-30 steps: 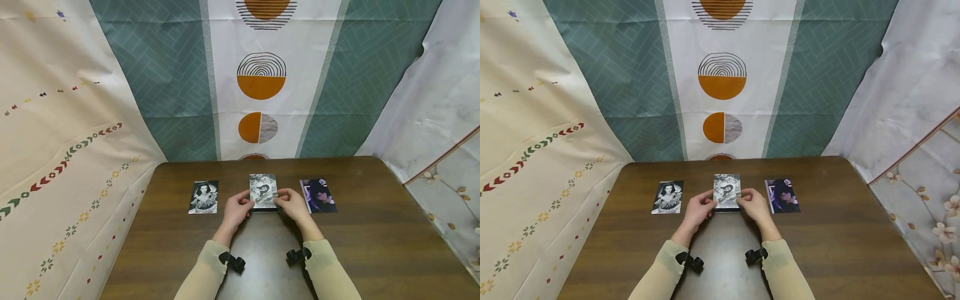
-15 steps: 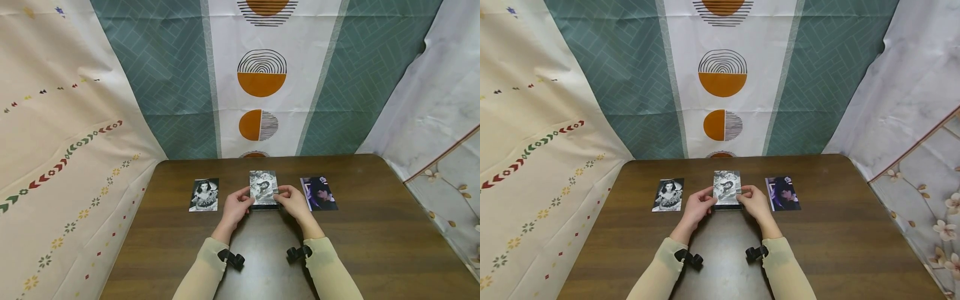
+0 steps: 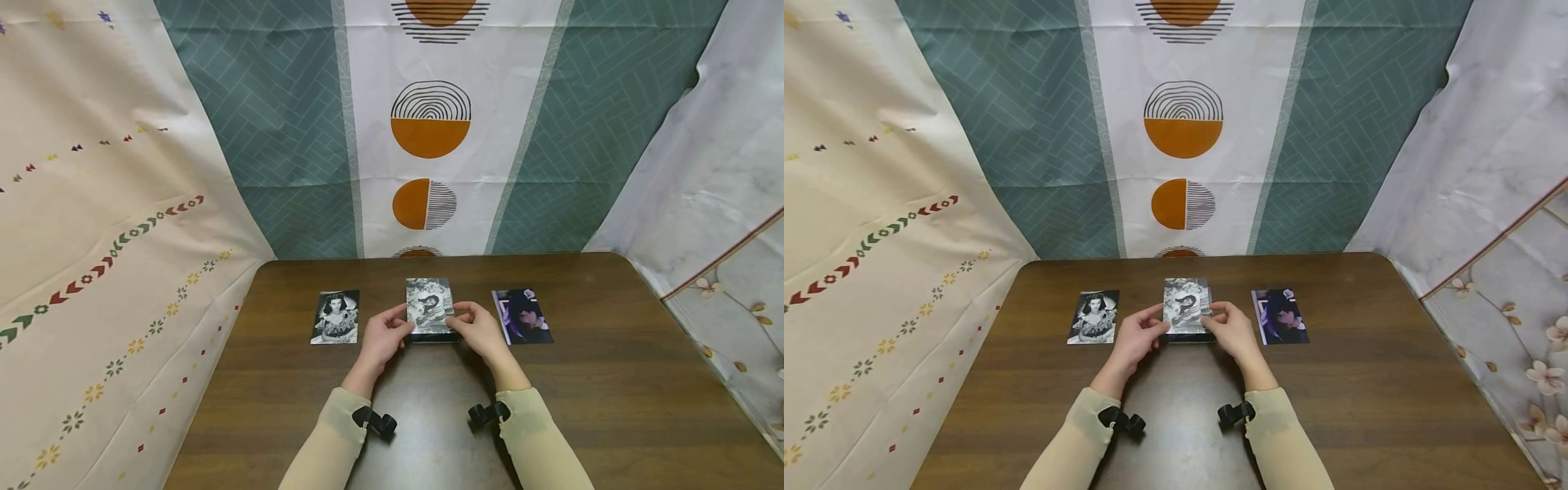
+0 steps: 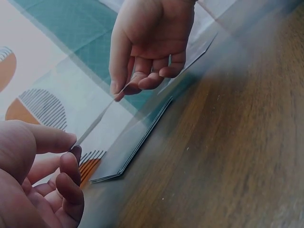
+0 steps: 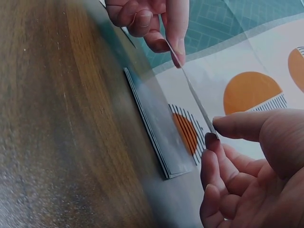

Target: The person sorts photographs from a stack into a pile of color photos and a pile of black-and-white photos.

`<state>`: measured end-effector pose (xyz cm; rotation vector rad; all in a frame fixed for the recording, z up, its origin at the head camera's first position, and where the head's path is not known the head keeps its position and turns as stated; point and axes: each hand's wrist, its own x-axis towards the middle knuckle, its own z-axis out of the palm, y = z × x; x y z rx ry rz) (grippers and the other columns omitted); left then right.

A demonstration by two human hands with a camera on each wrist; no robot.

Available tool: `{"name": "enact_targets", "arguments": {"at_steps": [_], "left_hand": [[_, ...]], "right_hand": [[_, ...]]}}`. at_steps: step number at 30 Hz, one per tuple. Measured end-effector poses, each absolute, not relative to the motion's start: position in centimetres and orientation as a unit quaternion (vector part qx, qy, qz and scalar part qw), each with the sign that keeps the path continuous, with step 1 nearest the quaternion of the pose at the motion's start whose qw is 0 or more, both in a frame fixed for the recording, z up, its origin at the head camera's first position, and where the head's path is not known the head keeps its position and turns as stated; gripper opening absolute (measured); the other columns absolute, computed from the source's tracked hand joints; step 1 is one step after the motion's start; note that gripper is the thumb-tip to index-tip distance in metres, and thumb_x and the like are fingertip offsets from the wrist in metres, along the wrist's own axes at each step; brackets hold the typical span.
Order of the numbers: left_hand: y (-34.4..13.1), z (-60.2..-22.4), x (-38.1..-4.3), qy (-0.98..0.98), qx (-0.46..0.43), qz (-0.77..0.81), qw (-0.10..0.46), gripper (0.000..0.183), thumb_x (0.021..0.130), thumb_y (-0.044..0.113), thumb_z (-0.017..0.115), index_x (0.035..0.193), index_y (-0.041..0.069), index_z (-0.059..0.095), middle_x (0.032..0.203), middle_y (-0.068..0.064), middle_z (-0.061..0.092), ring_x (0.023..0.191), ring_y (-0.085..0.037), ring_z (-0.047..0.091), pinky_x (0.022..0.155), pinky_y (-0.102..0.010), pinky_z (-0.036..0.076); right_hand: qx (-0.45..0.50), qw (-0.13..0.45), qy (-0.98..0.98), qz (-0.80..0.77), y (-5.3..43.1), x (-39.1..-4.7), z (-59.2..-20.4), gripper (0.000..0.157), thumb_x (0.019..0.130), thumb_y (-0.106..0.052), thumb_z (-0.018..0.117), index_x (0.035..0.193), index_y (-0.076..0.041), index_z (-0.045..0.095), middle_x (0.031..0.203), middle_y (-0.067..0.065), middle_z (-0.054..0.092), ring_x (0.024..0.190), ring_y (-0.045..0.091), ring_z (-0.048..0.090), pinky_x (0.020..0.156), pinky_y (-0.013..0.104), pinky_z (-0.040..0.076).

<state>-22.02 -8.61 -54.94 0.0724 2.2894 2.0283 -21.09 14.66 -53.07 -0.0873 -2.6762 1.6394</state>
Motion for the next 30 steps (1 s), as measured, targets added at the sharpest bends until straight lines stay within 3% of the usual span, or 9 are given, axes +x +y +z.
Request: {"name": "enact_targets", "arguments": {"at_steps": [15,30], "left_hand": [[-9.9,-54.2,-21.6,0.744,0.021,0.667,0.042,0.051,0.095,0.009,0.078,0.145,0.009,0.068,0.088,-0.003,0.070,0.055,-0.013,0.054,0.056,-0.027,0.047],[-14.2,-53.5,-21.2,0.776,0.031,0.629,0.035,0.051,0.097,0.010,0.076,0.147,0.007,0.066,0.088,-0.004,0.071,0.056,-0.014,0.055,0.057,-0.029,0.048]], "right_hand": [[-0.012,-0.001,-0.849,0.528,13.6,-20.6,-52.6,0.046,0.099,-0.024,0.077,0.138,-0.003,0.065,0.102,0.012,0.075,0.084,0.024,0.065,0.070,0.034,0.049],[0.017,-0.019,-0.857,0.516,10.0,-20.6,-52.3,0.046,0.098,-0.024,0.079,0.138,-0.004,0.066,0.095,0.005,0.076,0.081,0.019,0.065,0.072,0.036,0.050]]}}
